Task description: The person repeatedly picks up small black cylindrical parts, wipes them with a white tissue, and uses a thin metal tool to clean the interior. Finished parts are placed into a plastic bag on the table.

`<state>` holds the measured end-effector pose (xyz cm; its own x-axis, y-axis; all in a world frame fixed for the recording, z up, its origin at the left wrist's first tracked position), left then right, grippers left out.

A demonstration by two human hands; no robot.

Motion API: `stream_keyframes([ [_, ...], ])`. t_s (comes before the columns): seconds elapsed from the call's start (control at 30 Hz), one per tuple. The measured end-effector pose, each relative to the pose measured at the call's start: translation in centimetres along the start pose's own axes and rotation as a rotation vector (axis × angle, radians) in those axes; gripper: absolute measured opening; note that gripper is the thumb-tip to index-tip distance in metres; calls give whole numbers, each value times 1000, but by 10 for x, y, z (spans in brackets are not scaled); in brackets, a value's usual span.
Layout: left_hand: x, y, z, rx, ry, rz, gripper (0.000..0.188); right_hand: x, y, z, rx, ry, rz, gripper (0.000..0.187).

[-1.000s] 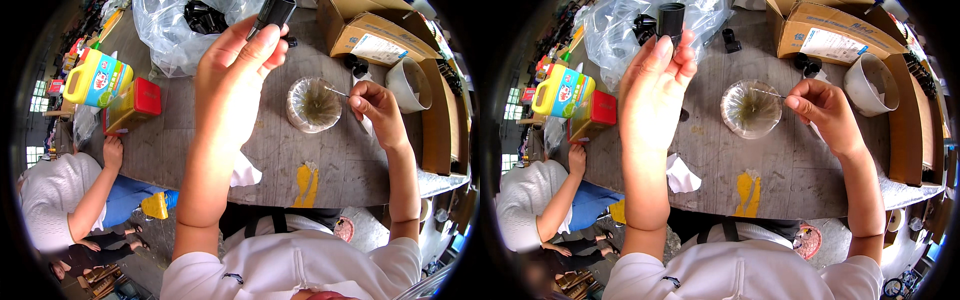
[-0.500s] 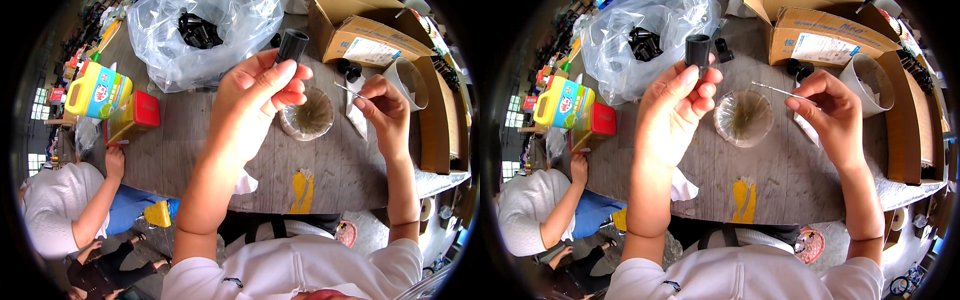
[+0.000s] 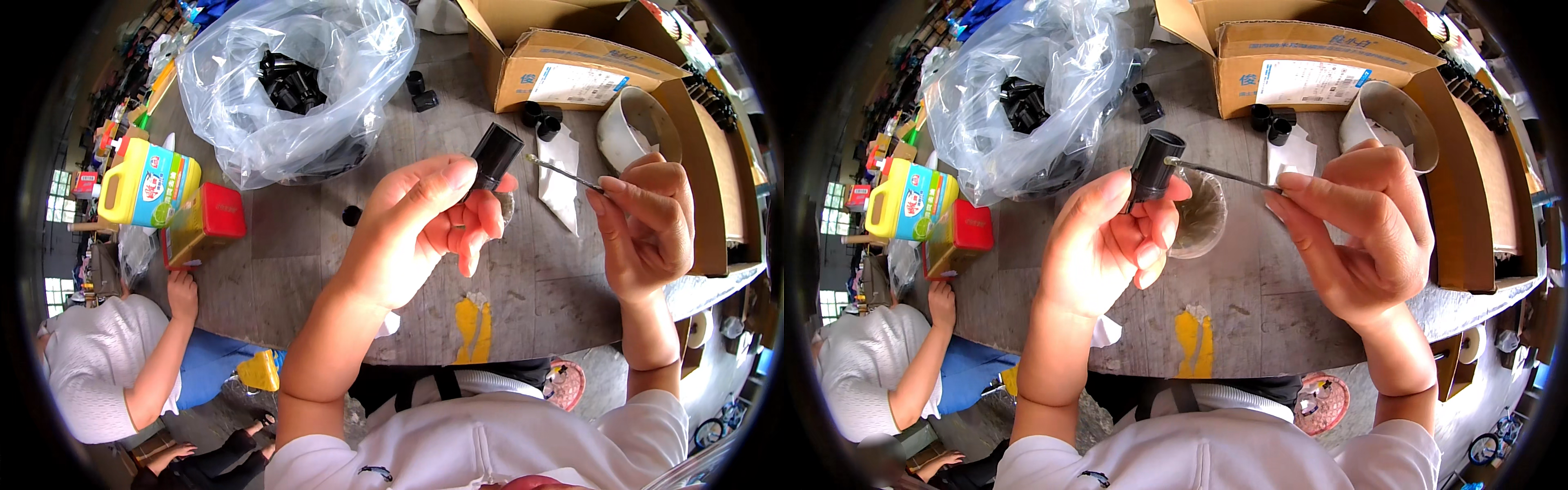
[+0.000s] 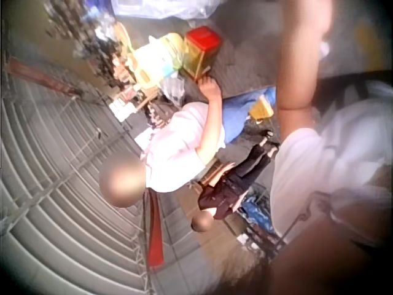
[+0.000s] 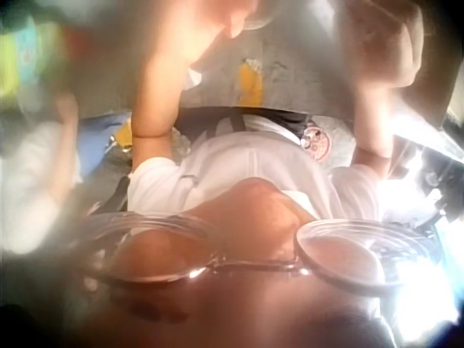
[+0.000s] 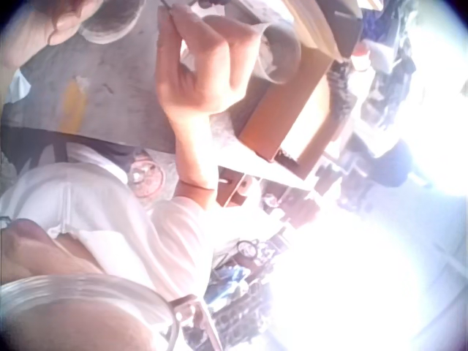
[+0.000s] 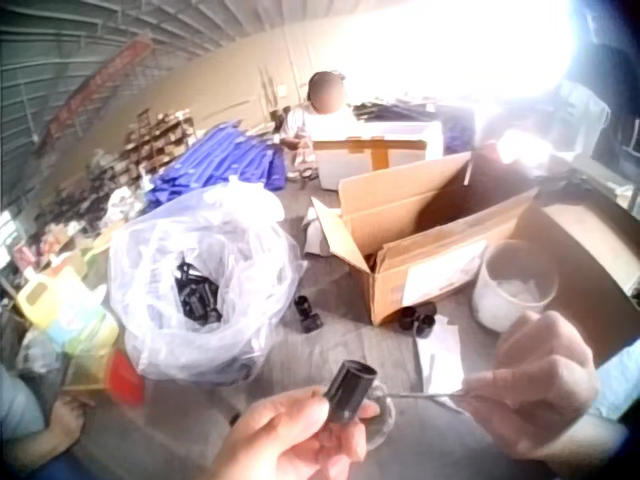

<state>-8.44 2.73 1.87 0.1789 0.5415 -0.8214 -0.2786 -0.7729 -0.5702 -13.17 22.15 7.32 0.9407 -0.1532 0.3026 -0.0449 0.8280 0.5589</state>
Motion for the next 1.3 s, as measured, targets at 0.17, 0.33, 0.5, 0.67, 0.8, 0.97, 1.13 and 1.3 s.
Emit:
stream_keyframes([
  [0.17, 1, -1, -1, -8, 13, 7, 51, 1, 0, 0, 10, 15, -23, 31],
  [0.33, 1, -1, -1, -16, 6, 31, 49, 2, -2, 2, 25, 28, -27, 32],
  [0.5, 0, -1, 0, -44, -17, 75, 43, 3, -4, 2, 22, 43, -42, 32],
  [0.67, -4, -3, 0, -145, -47, 207, 30, 3, -5, 1, 22, 59, -41, 33],
  [0.8, -6, -1, -2, -148, -151, 234, 26, 3, -6, 1, 23, 67, -52, 33],
  [0.97, -13, -9, -5, -247, -319, 435, 26, 2, -7, 0, 26, 64, -58, 32],
  [1.13, -15, -11, -8, -312, -512, 890, 30, 3, -7, -1, 27, 48, -57, 31],
  [1.3, -18, -18, -15, -338, -644, 1309, 37, 3, -6, -1, 33, 41, -52, 32],
])
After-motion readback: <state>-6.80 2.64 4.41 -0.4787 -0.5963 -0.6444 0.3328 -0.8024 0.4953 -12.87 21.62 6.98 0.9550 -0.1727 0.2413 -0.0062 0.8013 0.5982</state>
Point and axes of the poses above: each hand's wrist, its own z-axis towards the middle knuckle, its own y-axis out of the back of the hand, x = y × z, the point moved 5 cm from there along z, towards the middle knuckle, and after that the axes turned 12 degrees about x, right-handed, at the moved point
